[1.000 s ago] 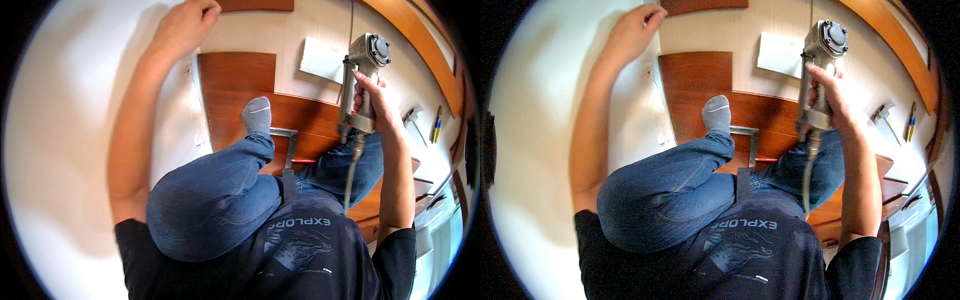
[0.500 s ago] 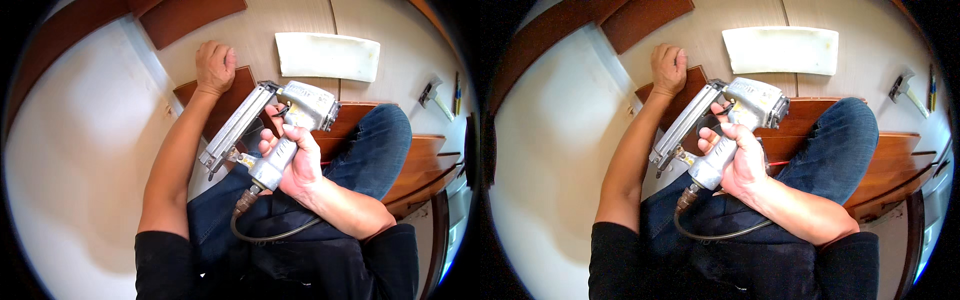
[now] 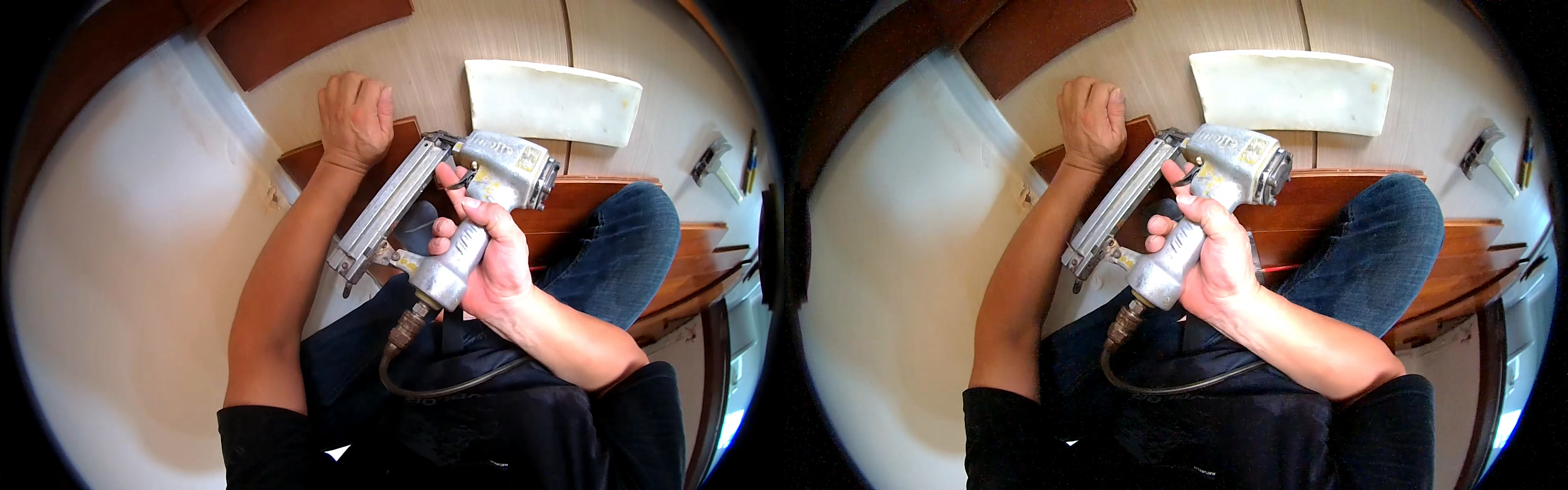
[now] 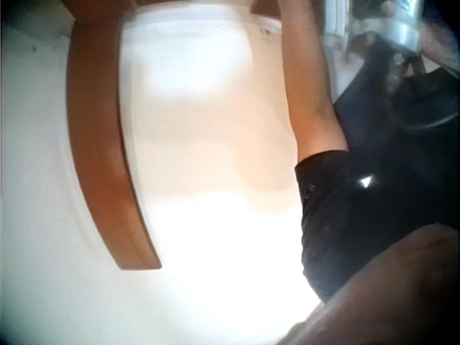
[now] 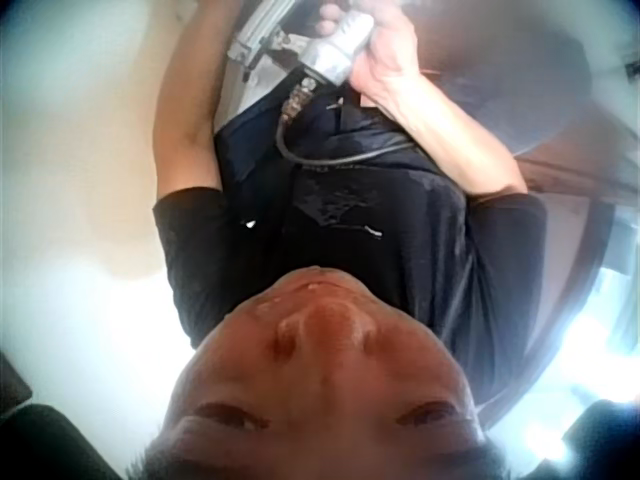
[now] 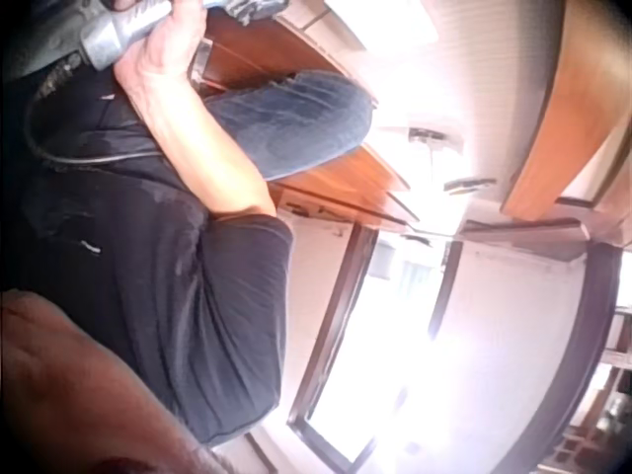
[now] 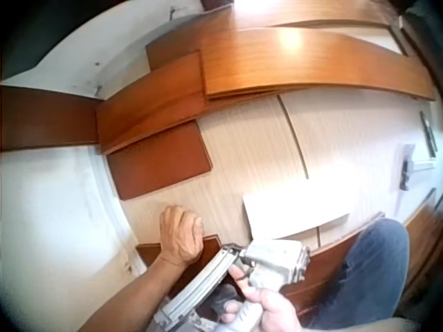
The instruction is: The person installs wood flooring by connecting a pneumatic nailer to an air hose, aligning wood planks against a wall using a square and pencil, and securing the planks to the subfloor with a pneumatic nailer and a hammer.
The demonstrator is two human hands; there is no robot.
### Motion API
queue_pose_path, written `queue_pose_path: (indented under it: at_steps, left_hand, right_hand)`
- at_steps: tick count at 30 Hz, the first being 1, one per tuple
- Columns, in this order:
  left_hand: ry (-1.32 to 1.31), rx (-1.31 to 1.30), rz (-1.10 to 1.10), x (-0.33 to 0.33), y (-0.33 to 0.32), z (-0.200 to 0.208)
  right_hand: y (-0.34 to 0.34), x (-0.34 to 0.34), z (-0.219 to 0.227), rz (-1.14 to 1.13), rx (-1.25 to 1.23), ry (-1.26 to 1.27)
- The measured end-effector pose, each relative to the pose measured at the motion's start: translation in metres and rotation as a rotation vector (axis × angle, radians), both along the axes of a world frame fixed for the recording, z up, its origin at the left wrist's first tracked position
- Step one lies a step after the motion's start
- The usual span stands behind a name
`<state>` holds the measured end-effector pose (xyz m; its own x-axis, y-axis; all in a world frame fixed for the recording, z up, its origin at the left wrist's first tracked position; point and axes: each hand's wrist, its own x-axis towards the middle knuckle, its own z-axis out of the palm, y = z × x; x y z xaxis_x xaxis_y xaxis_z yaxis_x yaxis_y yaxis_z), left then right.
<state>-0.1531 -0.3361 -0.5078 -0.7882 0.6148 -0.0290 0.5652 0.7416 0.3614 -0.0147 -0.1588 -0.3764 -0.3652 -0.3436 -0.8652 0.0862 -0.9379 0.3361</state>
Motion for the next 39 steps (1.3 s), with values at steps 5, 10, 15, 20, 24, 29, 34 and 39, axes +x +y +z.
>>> queue_pose_path:
  at_steps: [5,10,15,20,24,29,34,39]
  left_hand:
    - [-0.002,-0.045,-0.011,0.005,0.003,0.007]
    - [-0.024,-0.049,-0.019,0.005,0.003,0.007]
    - [-0.033,-0.059,-0.033,0.006,0.005,0.006]
    - [0.019,-0.057,-0.034,0.009,0.005,-0.006]
    - [0.032,-0.053,-0.029,0.008,0.006,-0.011]
    - [0.021,-0.068,-0.046,0.003,0.006,-0.01]
    - [0.034,-0.052,-0.049,0.002,0.002,-0.013]
    - [0.031,-0.048,-0.045,0.003,0.0,-0.014]
  right_hand:
    - [0.008,-0.015,0.015,0.111,0.026,-0.07]
    - [0.014,-0.021,0.012,0.119,-0.004,-0.102]
    - [0.013,-0.025,0.014,0.094,-0.024,-0.146]
    - [0.005,-0.014,0.011,0.074,0.026,-0.133]
    - [0.006,-0.014,0.013,0.116,0.026,-0.16]
    - [0.004,-0.007,0.01,0.123,0.035,-0.163]
    - [0.001,-0.001,0.006,0.154,0.02,-0.162]
    - [0.001,0.0,0.013,0.2,0.026,-0.221]
